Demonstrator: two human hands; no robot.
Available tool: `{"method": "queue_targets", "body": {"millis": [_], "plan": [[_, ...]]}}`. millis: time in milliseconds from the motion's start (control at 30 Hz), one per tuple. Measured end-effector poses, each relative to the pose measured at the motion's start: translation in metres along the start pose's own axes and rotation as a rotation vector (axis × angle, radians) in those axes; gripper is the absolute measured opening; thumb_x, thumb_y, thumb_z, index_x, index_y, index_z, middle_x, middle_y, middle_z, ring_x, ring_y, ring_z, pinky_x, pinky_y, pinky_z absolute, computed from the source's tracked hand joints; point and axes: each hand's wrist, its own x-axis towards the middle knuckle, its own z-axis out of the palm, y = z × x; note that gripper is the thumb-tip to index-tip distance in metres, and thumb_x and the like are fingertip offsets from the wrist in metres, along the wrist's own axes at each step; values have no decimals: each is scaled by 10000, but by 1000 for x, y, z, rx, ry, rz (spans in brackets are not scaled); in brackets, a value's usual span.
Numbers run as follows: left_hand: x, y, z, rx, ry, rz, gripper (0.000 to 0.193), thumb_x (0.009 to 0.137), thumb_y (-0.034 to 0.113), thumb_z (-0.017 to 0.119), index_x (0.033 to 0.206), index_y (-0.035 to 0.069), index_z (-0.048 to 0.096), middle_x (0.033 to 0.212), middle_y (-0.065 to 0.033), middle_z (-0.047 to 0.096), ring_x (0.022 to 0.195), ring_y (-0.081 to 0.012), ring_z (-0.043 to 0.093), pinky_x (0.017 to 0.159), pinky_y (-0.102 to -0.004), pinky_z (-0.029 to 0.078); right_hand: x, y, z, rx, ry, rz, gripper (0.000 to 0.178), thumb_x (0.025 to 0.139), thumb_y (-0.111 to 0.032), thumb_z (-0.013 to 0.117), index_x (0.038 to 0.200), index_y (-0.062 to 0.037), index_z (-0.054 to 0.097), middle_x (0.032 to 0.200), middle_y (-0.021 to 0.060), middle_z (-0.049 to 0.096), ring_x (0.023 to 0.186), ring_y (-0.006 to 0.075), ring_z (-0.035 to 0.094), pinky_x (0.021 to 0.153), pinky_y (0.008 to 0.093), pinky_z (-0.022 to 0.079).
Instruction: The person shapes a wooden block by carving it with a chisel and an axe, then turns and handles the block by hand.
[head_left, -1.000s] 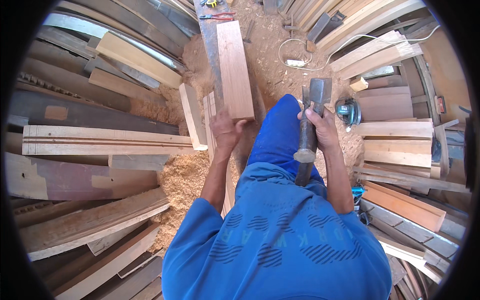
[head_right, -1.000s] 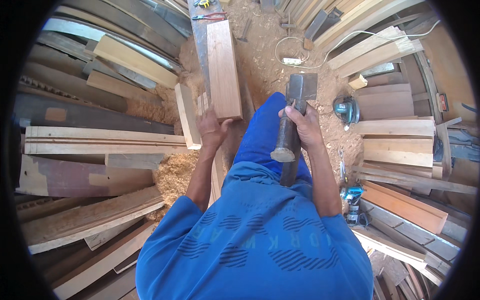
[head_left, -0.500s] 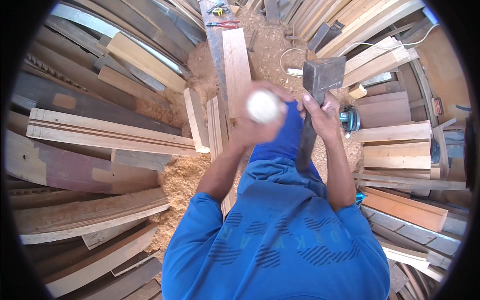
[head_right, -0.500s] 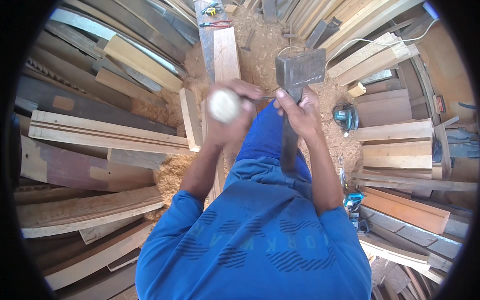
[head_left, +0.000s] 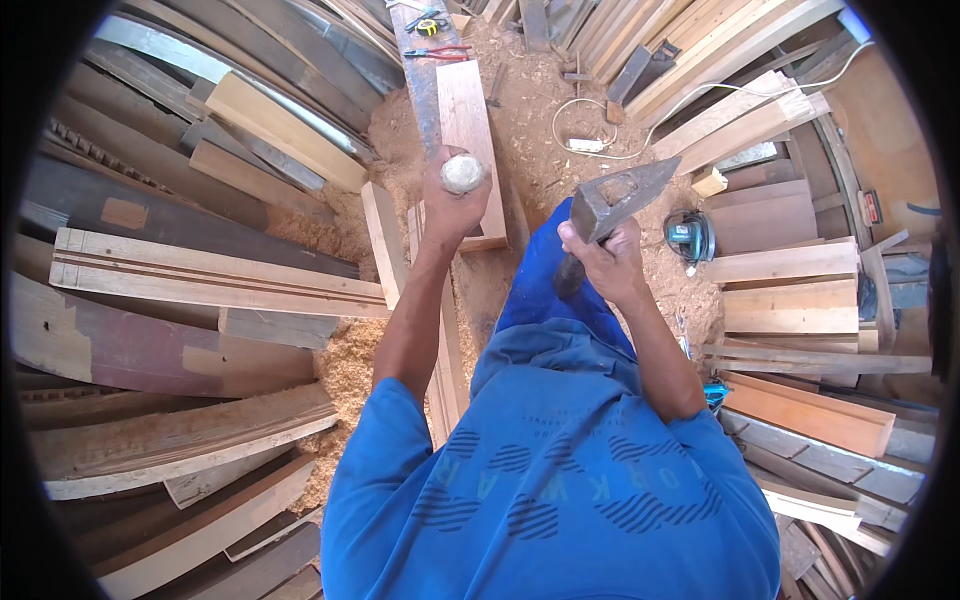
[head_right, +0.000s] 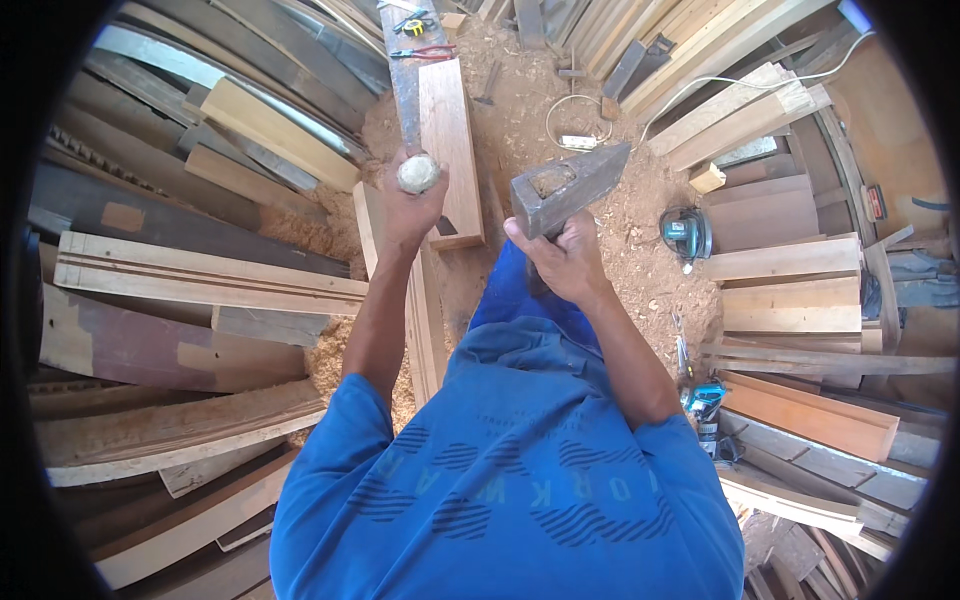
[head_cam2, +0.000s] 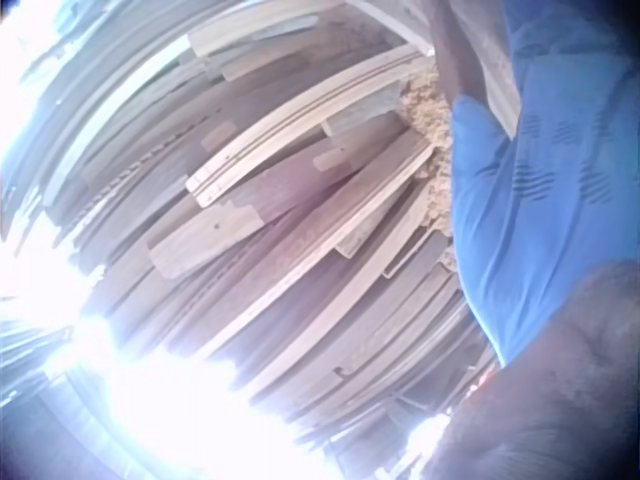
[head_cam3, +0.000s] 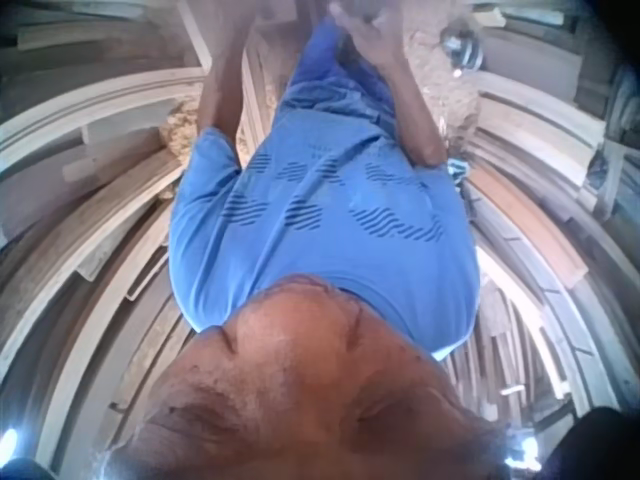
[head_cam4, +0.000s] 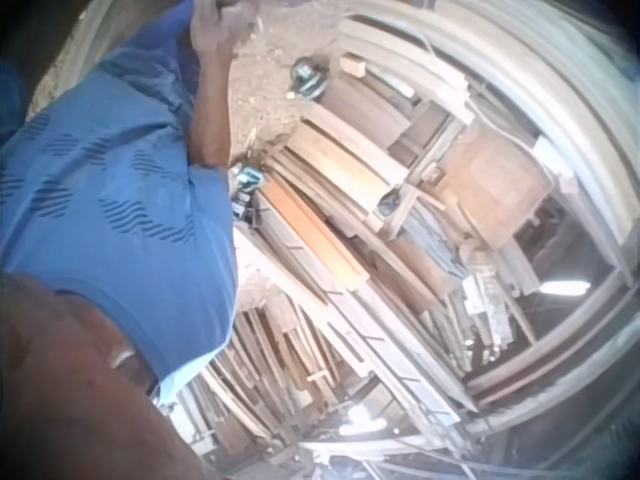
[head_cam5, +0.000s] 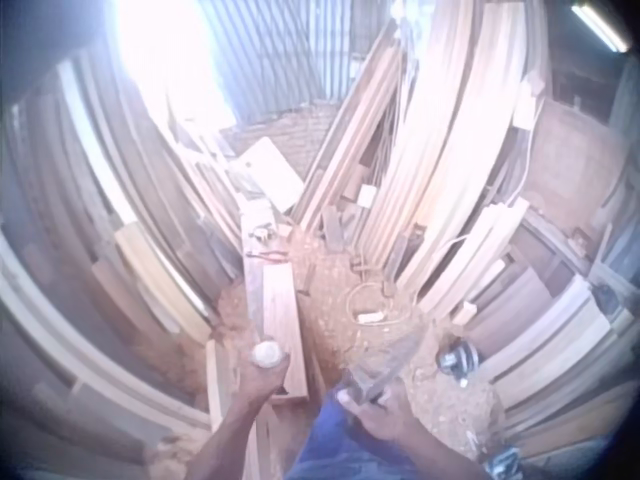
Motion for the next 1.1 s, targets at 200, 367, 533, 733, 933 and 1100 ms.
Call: {"method": "queue_targets", "body": {"millis": [200,367,533,733,933,1100], "plan": [[-7,-18,-4,61,51,-89,220,846,99,777,889,46,568,750,-22,579,688,-95,540,630,-285,468,0,1,3,62,37,-4,146,915,-103,733,842,-70,611,719,-54,572,651,28,498,572,246,424],[-10,-31,-7,69,62,-110,192,899,104,752,921,66,565,782,35,547,708,-56,517,630,-233,450,4,2,1,67,19,-7,129,920,-102,731,863,-72,619,726,-54,579,654,27,503,574,243,427],[-13,-29,-11,75,86,-112,197,896,105,754,927,69,563,784,28,547,723,-57,527,642,-235,460,4,2,0,39,25,-8,121,925,-103,726,872,-69,624,736,-52,582,668,30,505,586,242,430],[-19,-24,-7,167,94,-18,213,880,106,766,932,58,564,776,15,556,707,-71,533,629,-252,466,3,-2,3,-7,10,-29,115,917,-111,734,899,-50,638,758,-48,582,695,44,510,616,252,444],[-25,-22,-9,85,140,-97,219,837,114,786,917,36,598,727,-54,610,674,-110,591,617,-289,492,35,-81,24,-206,106,-327,146,880,-134,760,851,-22,671,789,26,674,700,81,576,629,281,480],[-23,-26,-11,129,123,11,214,836,101,783,923,31,601,719,-49,613,670,-109,597,622,-290,497,89,-106,42,-512,68,-423,199,835,-113,781,740,-16,637,622,62,612,556,162,592,526,327,476]]}}
